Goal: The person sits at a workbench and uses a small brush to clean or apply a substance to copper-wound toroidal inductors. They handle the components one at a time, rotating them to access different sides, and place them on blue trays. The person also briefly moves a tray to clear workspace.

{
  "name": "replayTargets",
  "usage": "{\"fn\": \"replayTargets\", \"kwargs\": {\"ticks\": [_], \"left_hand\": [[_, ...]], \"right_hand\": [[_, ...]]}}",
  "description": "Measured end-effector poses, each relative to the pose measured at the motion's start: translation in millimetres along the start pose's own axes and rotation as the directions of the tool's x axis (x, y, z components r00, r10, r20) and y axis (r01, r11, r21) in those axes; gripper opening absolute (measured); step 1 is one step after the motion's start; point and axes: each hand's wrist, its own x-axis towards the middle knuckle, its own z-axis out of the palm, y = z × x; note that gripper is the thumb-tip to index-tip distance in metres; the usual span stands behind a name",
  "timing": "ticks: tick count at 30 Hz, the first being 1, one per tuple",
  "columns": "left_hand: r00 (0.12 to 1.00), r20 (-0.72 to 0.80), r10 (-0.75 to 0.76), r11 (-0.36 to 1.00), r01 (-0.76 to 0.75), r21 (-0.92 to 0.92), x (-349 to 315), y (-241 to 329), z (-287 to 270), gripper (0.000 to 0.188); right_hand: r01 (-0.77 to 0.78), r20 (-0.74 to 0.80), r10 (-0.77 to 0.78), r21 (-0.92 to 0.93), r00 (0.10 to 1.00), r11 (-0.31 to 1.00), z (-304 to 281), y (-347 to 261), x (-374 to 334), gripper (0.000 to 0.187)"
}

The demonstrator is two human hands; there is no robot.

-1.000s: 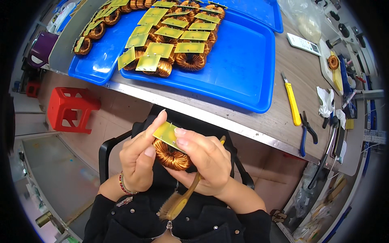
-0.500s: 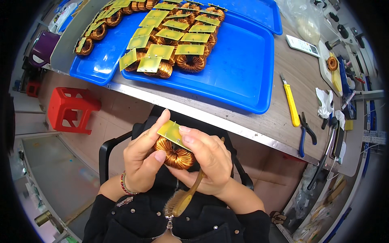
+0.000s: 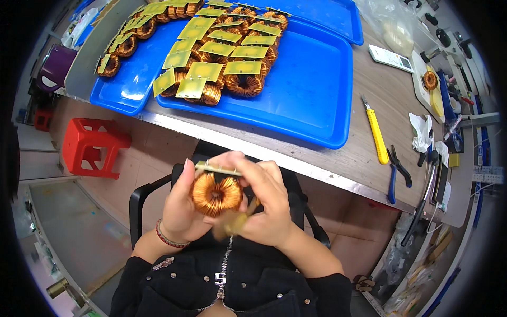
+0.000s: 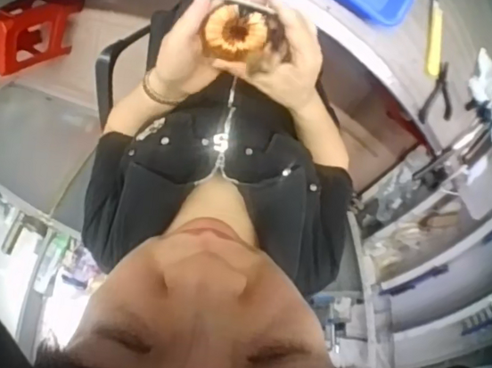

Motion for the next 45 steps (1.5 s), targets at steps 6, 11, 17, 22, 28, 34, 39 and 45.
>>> {"fn": "replayTargets", "kwargs": {"ticks": [6,11,17,22,28,34,39,45], "left_hand": [[0.973,-0.019,0.23,0.972,-0.231,-0.044,1.7,-8.1,-9.5,0.049],[0.965,-0.163,0.205,0.978,-0.195,0.074,2.5,-7.7,3.9,0.053],[0.968,-0.094,0.233,0.972,-0.235,-0.004,-0.9,-4.5,0.0,0.052],[0.978,-0.011,0.206,0.972,-0.206,-0.111,1.7,2.5,-9.1,0.05],[0.98,-0.058,0.188,0.972,-0.194,-0.131,3.7,-4.4,1.7,0.049],[0.963,-0.078,0.257,0.966,-0.259,-0.017,-0.1,-4.2,-5.6,0.047],[0.929,-0.103,0.355,0.934,-0.348,0.076,2.5,-4.8,-14.7,0.045],[0.949,-0.106,0.298,0.955,-0.296,0.03,3.7,-2.2,-7.9,0.043]], "right_hand": [[0.029,-0.204,-0.035,-0.033,0.978,0.999,-23.8,2.7,-3.9,0.044],[0.326,0.039,-0.397,-0.647,0.917,0.689,-32.5,-2.9,5.4,0.019],[0.399,0.109,-0.434,-0.634,0.894,0.662,-40.1,-24.9,8.4,0.015],[0.076,-0.17,-0.302,-0.75,0.938,0.657,-67.1,-1.2,24.1,0.018],[0.394,0.096,-0.411,-0.543,0.907,0.742,-32.5,-12.7,8.1,0.019],[0.295,-0.133,-0.414,-0.514,0.9,0.806,-49.0,-12.5,18.5,0.015],[-0.002,0.348,0.074,-0.203,0.935,0.979,-41.0,-31.2,11.5,0.018],[0.107,-0.064,-0.2,-0.665,0.978,0.739,-39.1,-6.5,24.9,0.013]]}}
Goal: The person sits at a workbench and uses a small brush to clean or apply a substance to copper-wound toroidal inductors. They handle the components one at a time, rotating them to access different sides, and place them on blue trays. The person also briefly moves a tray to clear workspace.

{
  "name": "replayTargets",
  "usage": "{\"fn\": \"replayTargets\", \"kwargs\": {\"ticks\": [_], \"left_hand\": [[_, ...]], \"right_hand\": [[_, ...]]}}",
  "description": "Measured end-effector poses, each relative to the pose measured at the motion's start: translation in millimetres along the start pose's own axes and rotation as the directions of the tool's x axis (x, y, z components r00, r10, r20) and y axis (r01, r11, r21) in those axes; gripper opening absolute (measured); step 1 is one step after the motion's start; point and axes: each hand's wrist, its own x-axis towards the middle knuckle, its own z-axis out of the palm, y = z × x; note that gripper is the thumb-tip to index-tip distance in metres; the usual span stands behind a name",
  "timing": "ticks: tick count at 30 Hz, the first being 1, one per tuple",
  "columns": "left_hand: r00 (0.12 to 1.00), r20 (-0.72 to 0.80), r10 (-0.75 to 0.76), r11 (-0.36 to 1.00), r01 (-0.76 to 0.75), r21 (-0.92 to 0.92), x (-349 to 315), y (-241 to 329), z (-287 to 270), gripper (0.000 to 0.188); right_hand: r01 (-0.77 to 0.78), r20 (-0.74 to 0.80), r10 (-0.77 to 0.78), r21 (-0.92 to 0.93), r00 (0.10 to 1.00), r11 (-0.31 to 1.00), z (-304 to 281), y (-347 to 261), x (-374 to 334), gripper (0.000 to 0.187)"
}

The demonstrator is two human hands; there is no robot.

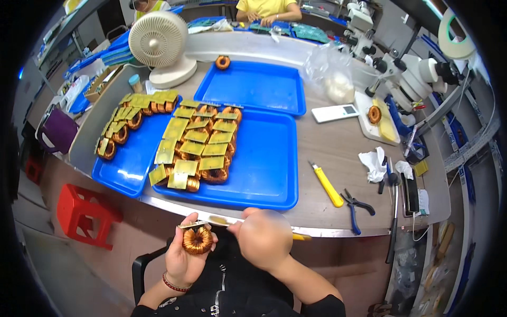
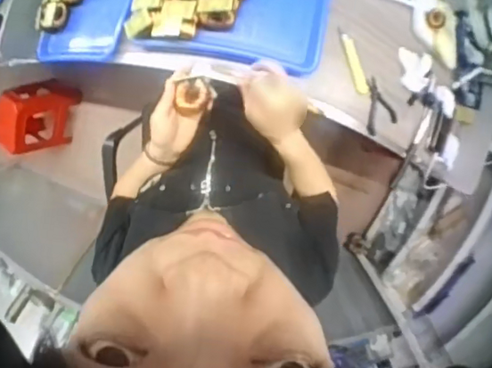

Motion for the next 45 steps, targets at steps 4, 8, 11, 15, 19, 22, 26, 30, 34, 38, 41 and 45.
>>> {"fn": "replayTargets", "kwargs": {"ticks": [4,8,11,15,19,22,26,30,34,38,41,45], "left_hand": [[0.996,-0.024,0.091,0.994,-0.089,0.066,0.7,2.6,6.2,0.042],[0.987,-0.03,0.156,0.959,-0.144,0.242,-0.4,-6.1,1.7,0.044],[0.973,-0.051,0.227,0.914,-0.194,0.356,-3.1,-12.5,-2.4,0.045],[0.968,0.036,0.249,0.879,-0.241,0.41,-5.9,-11.5,-8.0,0.044],[0.999,0.027,0.022,0.995,-0.025,0.092,1.0,-14.1,-12.8,0.046],[0.997,-0.022,-0.069,0.997,0.068,-0.039,2.6,-10.0,-5.2,0.046],[0.987,0.071,-0.145,0.967,0.157,-0.202,-2.0,-4.1,-11.3,0.047],[0.987,0.044,-0.152,0.967,0.158,-0.198,-1.7,-5.7,-1.9,0.047],[0.988,0.063,-0.138,0.976,0.146,-0.162,-7.7,-2.4,-1.6,0.051],[0.989,0.039,-0.145,0.978,0.149,-0.146,-6.2,1.0,-0.2,0.053],[0.982,0.093,-0.165,0.977,0.176,-0.121,-5.0,1.2,4.0,0.053],[0.985,0.106,-0.14,0.987,0.146,-0.06,-8.7,2.2,5.1,0.052]], "right_hand": [[-0.036,0.086,0.02,0.19,0.996,0.981,-8.5,-10.3,3.4,0.011],[-0.188,0.343,0.068,0.327,0.937,0.926,-0.9,-12.1,-9.1,0.017],[-0.229,0.379,0.115,0.272,0.918,0.934,2.8,-16.3,-11.6,0.018],[-0.593,0.698,0.12,0.49,0.706,0.639,5.4,-8.3,-18.4,0.011],[-0.37,0.467,-0.158,0.83,0.87,0.416,2.8,-19.7,-13.2,0.009],[0.055,0.159,-0.073,0.115,0.985,0.992,1.1,-18.6,-3.3,0.007],[-0.007,-0.143,0.001,-0.04,0.99,0.999,0.6,12.9,-3.8,0.008],[0.319,-0.048,-0.316,0.224,0.947,0.921,9.1,-7.9,-24.9,0.008],[-0.042,-0.084,0.019,-0.278,0.996,0.96,-3.8,13.0,6.4,0.006],[0.018,-0.176,0.005,0.131,0.984,0.991,-15.6,13.1,-5.3,0.012],[0.034,-0.145,-0.016,0.119,0.989,0.992,-14.4,8.3,-12.9,0.014],[-0.043,-0.133,0.067,0.176,0.989,0.983,-18.6,6.2,-16.5,0.015]]}}
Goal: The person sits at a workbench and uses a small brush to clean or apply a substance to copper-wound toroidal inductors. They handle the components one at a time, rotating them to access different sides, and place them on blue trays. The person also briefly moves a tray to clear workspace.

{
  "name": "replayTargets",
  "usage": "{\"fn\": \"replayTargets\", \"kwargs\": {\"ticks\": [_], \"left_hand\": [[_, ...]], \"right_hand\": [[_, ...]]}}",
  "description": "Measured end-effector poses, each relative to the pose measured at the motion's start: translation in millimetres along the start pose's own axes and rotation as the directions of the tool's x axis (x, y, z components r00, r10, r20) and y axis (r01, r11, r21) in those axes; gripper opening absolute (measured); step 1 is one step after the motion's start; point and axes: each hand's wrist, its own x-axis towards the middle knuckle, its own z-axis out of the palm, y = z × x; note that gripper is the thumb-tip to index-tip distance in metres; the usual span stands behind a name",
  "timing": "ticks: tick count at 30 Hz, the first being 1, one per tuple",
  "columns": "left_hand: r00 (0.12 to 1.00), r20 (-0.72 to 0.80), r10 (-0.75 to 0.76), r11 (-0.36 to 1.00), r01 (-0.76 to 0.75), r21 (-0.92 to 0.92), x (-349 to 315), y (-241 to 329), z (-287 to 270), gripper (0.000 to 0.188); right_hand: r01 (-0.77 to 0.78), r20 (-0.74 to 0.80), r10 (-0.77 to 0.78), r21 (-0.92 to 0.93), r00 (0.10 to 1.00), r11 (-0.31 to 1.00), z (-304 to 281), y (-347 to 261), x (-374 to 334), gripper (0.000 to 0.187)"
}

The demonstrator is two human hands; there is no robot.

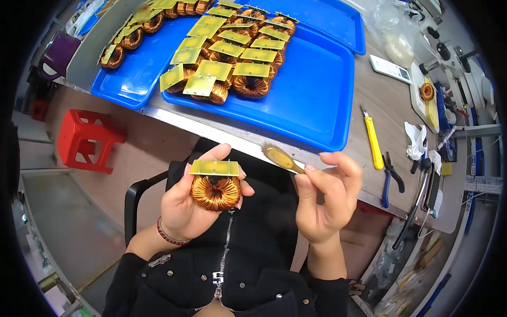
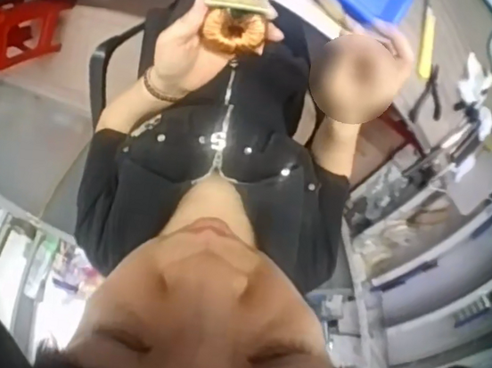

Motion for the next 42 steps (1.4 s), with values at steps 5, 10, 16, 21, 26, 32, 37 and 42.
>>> {"fn": "replayTargets", "kwargs": {"ticks": [5,10,16,21,26,32,37,42], "left_hand": [[0.998,-0.049,0.032,0.999,-0.033,-0.019,-0.2,-0.6,3.1,0.05],[0.998,0.024,0.049,0.997,-0.048,-0.066,0.6,-1.0,-1.5,0.054],[0.998,-0.062,-0.009,1.0,0.008,-0.026,0.0,-2.5,0.4,0.047],[0.96,-0.187,-0.21,0.938,0.144,-0.314,1.8,-3.4,-6.2,0.04],[0.968,-0.029,-0.249,0.853,0.205,-0.48,7.6,-2.0,-5.9,0.033],[0.96,-0.132,-0.247,0.901,0.177,-0.397,15.0,-5.9,13.0,0.039],[0.93,-0.276,-0.241,0.96,0.187,-0.208,13.7,-10.5,17.6,0.048],[0.996,-0.091,0.025,0.945,0.006,0.328,4.0,-17.3,-0.4,0.05]], "right_hand": [[0.073,-0.019,-0.072,0.008,0.997,0.997,-2.1,-5.2,-0.5,0.015],[0.037,-0.043,-0.035,0.055,0.998,0.998,1.7,-1.7,-4.3,0.015],[0.128,-0.029,-0.124,0.211,0.992,0.969,4.4,-24.8,-7.0,0.021],[0.137,0.112,-0.123,-0.135,0.986,0.981,3.7,-7.3,4.5,0.013],[-0.231,0.157,0.196,0.248,0.968,0.941,4.6,15.7,-9.9,0.019],[-0.456,0.501,0.169,0.532,0.849,0.714,21.6,-19.8,8.4,0.065],[-0.276,0.399,0.08,0.465,0.913,0.841,39.1,-23.1,7.2,0.064],[-0.467,0.461,0.196,0.603,0.866,0.647,42.3,-11.3,-2.7,0.063]]}}
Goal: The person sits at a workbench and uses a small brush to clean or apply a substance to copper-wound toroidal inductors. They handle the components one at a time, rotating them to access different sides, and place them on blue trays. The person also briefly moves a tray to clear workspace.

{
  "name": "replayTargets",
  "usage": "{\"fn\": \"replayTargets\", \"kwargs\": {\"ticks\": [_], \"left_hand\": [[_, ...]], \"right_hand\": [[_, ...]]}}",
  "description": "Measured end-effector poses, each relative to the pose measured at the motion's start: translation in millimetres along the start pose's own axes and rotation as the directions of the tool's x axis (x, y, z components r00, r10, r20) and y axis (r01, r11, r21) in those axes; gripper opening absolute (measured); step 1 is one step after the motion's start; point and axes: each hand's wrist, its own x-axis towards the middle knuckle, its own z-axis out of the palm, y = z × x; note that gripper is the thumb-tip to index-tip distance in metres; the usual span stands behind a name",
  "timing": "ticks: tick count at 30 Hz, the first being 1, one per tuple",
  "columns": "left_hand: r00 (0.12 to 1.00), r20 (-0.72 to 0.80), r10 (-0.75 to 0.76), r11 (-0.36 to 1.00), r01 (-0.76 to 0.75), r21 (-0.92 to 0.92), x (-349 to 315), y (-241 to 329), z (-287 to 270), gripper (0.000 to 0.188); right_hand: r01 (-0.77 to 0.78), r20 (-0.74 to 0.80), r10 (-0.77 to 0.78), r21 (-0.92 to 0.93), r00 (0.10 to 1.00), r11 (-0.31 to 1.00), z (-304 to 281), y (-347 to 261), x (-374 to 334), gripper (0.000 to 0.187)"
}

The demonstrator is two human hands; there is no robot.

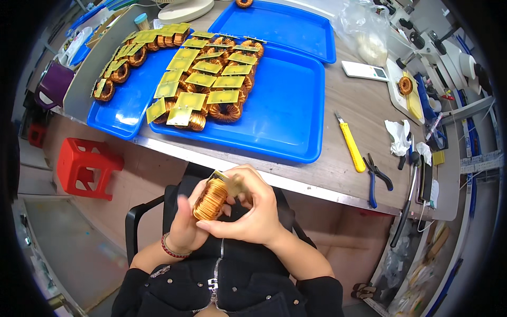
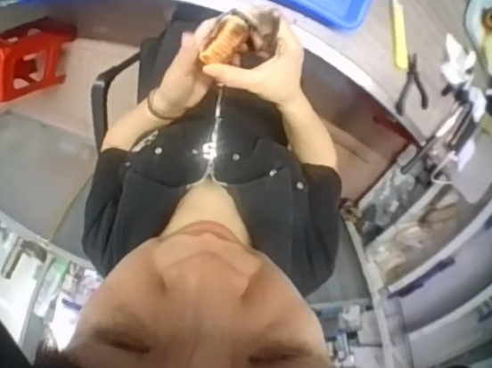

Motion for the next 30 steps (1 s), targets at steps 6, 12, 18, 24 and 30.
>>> {"fn": "replayTargets", "kwargs": {"ticks": [6,12,18,24,30], "left_hand": [[0.828,0.085,0.554,0.675,-0.507,0.536,7.7,-12.3,-17.8,0.078],[0.537,0.349,0.768,0.22,-0.733,0.644,20.8,-1.3,-22.8,0.041],[0.659,0.289,0.695,0.387,-0.681,0.622,9.9,12.8,-28.8,0.044],[0.681,0.25,0.689,0.382,-0.634,0.672,8.4,17.9,-23.7,0.038],[0.698,0.411,0.586,0.162,-0.599,0.784,11.8,37.4,-10.5,0.038]], "right_hand": [[-0.329,0.102,0.378,0.725,0.92,0.605,17.9,-0.1,-3.7,0.058],[-0.463,0.295,0.456,0.828,0.84,0.317,25.0,8.0,-16.8,0.045],[-0.151,-0.124,0.166,0.123,0.978,0.981,1.1,-4.3,-7.2,0.053],[0.417,0.082,-0.55,-0.747,0.831,0.518,-14.8,-23.2,-5.7,0.029],[0.349,-0.045,-0.503,-0.665,0.863,0.66,-28.7,-16.9,-0.6,0.023]]}}
